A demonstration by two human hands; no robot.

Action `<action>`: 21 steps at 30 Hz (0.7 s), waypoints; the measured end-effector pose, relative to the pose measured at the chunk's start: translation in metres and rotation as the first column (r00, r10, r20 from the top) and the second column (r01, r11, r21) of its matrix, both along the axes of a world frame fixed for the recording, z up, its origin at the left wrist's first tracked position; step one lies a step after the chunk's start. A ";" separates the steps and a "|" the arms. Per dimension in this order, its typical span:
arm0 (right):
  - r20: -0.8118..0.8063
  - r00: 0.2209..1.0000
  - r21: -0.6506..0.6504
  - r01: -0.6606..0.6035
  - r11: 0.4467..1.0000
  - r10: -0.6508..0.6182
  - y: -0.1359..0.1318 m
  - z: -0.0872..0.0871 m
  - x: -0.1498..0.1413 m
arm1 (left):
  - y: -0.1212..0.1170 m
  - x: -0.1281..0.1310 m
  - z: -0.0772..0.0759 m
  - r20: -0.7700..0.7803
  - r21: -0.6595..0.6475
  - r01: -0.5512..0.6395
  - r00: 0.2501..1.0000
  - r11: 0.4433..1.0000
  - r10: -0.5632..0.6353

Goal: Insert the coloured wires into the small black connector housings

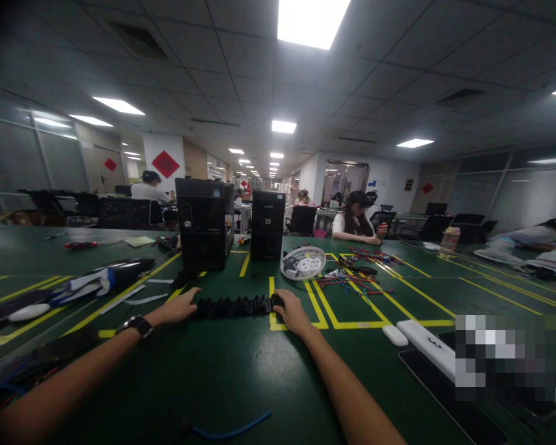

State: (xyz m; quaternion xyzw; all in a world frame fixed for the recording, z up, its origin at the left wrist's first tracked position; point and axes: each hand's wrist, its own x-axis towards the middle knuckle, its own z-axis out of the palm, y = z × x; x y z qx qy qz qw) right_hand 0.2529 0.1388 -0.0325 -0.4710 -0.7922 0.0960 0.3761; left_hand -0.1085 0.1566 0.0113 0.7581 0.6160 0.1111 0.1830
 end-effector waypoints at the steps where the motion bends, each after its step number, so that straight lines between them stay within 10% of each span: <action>1: 0.000 1.000 0.001 -0.003 1.000 0.003 0.000 0.000 0.000 | -0.001 0.001 0.001 0.006 0.000 -0.003 1.000 1.000 0.003; 21: 0.050 0.997 -0.005 0.061 0.998 -0.061 -0.009 0.002 0.003 | -0.010 0.014 0.008 0.060 -0.010 -0.014 0.998 1.000 0.014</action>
